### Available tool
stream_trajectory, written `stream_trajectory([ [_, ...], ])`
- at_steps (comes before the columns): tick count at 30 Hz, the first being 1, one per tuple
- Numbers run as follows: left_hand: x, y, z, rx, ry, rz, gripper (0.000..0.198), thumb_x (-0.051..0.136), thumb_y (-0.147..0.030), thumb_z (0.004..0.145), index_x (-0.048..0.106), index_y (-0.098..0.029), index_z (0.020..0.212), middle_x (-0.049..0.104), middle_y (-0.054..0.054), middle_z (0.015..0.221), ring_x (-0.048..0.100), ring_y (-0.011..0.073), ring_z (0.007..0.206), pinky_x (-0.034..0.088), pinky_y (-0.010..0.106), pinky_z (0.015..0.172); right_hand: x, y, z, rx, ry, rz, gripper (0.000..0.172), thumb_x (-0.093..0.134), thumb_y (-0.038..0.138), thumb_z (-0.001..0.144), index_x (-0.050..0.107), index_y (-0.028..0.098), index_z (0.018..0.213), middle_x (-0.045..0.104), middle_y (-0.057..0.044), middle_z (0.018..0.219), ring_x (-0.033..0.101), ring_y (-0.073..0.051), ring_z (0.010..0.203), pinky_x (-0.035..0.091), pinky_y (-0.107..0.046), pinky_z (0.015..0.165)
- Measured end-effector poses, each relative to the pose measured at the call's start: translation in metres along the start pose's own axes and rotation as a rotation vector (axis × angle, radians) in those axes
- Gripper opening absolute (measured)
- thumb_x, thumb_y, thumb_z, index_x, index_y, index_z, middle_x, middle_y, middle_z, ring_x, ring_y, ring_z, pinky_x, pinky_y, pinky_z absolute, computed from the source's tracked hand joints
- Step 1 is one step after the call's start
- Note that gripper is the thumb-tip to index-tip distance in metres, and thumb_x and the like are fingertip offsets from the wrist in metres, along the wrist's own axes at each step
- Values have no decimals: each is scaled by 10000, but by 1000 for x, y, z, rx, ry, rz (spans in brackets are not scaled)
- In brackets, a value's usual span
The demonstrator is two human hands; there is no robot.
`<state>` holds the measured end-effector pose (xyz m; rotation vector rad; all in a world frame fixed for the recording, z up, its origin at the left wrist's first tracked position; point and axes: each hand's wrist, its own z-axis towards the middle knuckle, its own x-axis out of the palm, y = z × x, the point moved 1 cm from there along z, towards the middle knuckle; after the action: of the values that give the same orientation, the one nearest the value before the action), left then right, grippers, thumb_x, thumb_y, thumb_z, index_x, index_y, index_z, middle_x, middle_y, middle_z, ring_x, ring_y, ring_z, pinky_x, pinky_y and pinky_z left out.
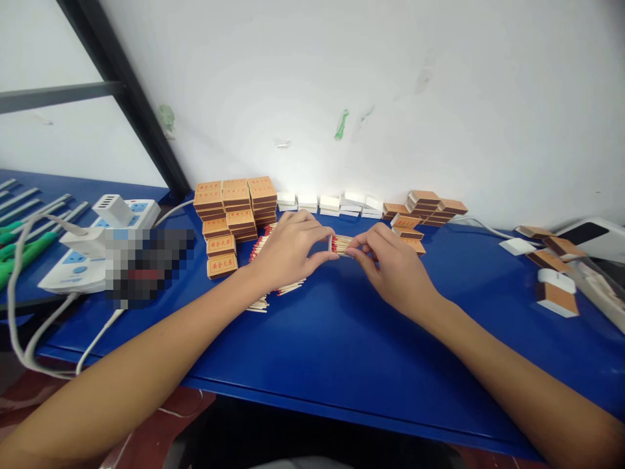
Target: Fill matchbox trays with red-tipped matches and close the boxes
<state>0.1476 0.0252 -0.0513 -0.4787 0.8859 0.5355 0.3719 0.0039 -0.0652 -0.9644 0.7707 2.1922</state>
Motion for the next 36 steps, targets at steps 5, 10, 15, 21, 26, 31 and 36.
stream_trajectory([
  [5,0,-1,0,-12,11,-24,309,682,-454,978,707,-204,1158,740,51,1001,606,249,1082,396,389,919,-2,5,0,13,4,17,164,498,298,1056,624,206,1005,595,-73,942,567,-200,786,448,-338,684],
  [10,-1,-3,1,-15,30,-41,311,701,-450,966,708,-204,1157,735,49,1006,607,243,1076,398,384,923,-4,5,1,19,0,3,126,529,288,1044,619,200,1034,593,-73,956,582,-205,818,446,-337,685],
  [15,-1,-2,1,-21,30,-49,326,719,-444,954,709,-199,1168,731,49,1006,608,241,1075,403,378,922,-7,3,1,-17,30,13,140,524,266,1044,643,192,1043,576,-70,960,545,-185,762,450,-334,671],
  [21,-3,-1,1,-43,27,-51,312,716,-429,957,719,-190,1160,741,47,998,610,243,1062,411,386,930,-11,7,3,-42,-3,41,160,516,263,1051,662,211,1087,589,-68,950,556,-179,746,452,-323,646],
  [26,-7,4,4,-95,7,20,258,696,-401,969,728,-183,1104,760,63,1017,608,266,1067,406,411,939,1,29,-4,-152,67,140,182,517,273,1061,678,218,1123,608,-62,950,596,-178,818,501,-317,723],
  [31,-5,10,3,-126,-12,43,258,704,-419,961,729,-202,1098,769,59,1026,607,273,1066,398,433,955,25,51,-14,-291,295,145,279,461,261,1079,692,224,1231,607,-62,979,591,-160,800,505,-290,672],
  [36,-4,10,2,-111,-24,56,269,704,-406,960,730,-188,1117,766,64,1011,606,273,1050,406,432,944,33,56,-15,-314,304,103,295,478,223,1062,687,207,1270,609,-70,996,601,-165,828,515,-287,661],
])
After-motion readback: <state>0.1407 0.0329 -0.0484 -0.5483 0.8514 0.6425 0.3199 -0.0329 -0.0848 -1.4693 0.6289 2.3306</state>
